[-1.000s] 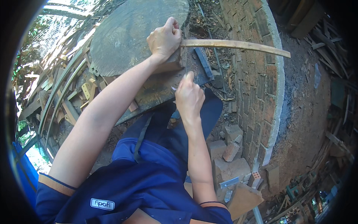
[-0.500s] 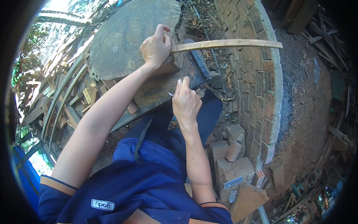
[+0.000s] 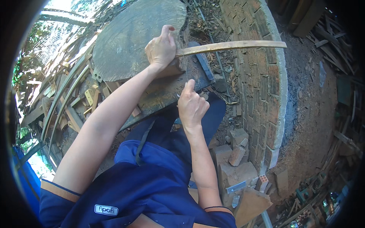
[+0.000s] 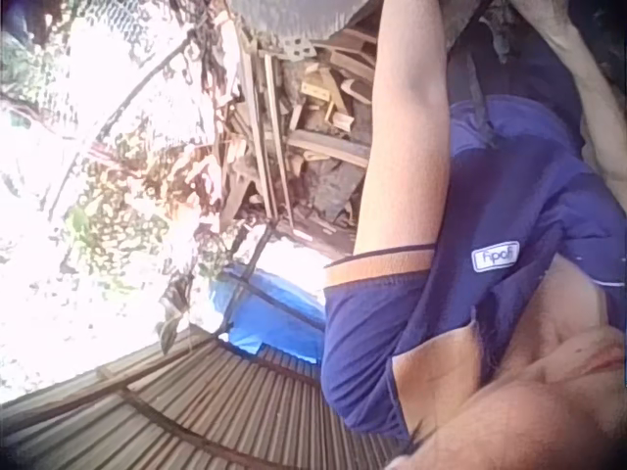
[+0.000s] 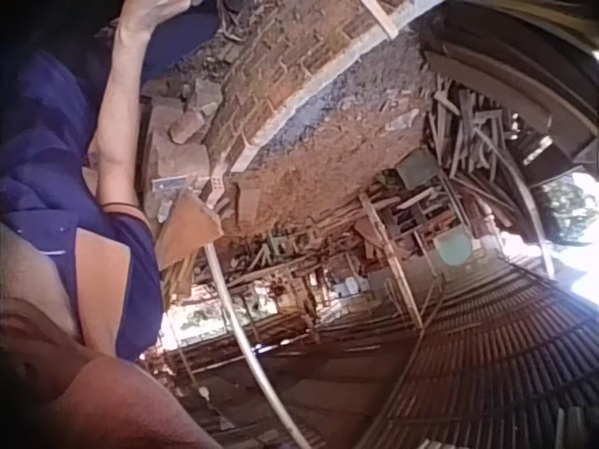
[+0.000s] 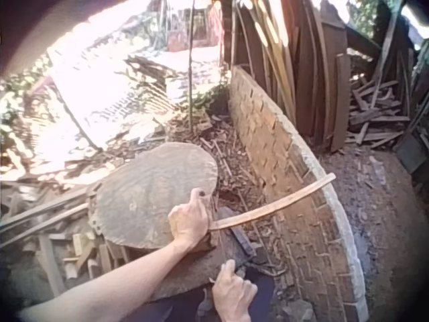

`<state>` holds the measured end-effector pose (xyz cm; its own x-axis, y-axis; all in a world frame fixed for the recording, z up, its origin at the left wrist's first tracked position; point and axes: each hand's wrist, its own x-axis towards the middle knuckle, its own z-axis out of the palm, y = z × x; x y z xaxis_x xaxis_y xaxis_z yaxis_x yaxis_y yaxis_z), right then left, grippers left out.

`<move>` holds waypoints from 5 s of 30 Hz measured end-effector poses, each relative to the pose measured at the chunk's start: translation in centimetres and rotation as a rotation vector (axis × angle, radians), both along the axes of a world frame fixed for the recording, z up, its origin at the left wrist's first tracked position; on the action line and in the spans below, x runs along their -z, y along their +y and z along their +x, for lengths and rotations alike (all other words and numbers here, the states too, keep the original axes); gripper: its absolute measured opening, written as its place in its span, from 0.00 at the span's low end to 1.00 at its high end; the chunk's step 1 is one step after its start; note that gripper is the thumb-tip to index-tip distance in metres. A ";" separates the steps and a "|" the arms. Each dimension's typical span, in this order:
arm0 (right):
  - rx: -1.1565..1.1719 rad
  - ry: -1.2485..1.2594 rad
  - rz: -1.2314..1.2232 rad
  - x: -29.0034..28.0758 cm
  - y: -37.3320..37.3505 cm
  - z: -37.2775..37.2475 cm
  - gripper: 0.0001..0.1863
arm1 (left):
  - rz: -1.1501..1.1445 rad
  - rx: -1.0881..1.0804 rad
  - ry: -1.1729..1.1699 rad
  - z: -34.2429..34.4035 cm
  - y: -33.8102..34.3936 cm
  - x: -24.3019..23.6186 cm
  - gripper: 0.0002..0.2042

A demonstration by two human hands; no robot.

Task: Sawing a thin piece of wood using a handsaw.

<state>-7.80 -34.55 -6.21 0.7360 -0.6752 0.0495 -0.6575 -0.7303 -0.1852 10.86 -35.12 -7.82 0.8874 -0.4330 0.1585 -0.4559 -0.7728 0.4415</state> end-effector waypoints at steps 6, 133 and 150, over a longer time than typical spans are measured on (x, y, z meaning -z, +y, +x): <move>0.001 -0.008 0.023 -0.2 0.3 0.0 0.07 | -0.043 0.099 -0.142 -0.5 0.2 0.3 0.06; 0.046 -0.093 0.144 0.7 -1.9 5.3 0.09 | -0.070 0.007 0.036 0.3 -0.9 0.2 0.04; 0.038 0.013 0.248 -0.5 1.3 -0.3 0.09 | -0.071 0.041 0.042 0.3 -0.4 0.1 0.04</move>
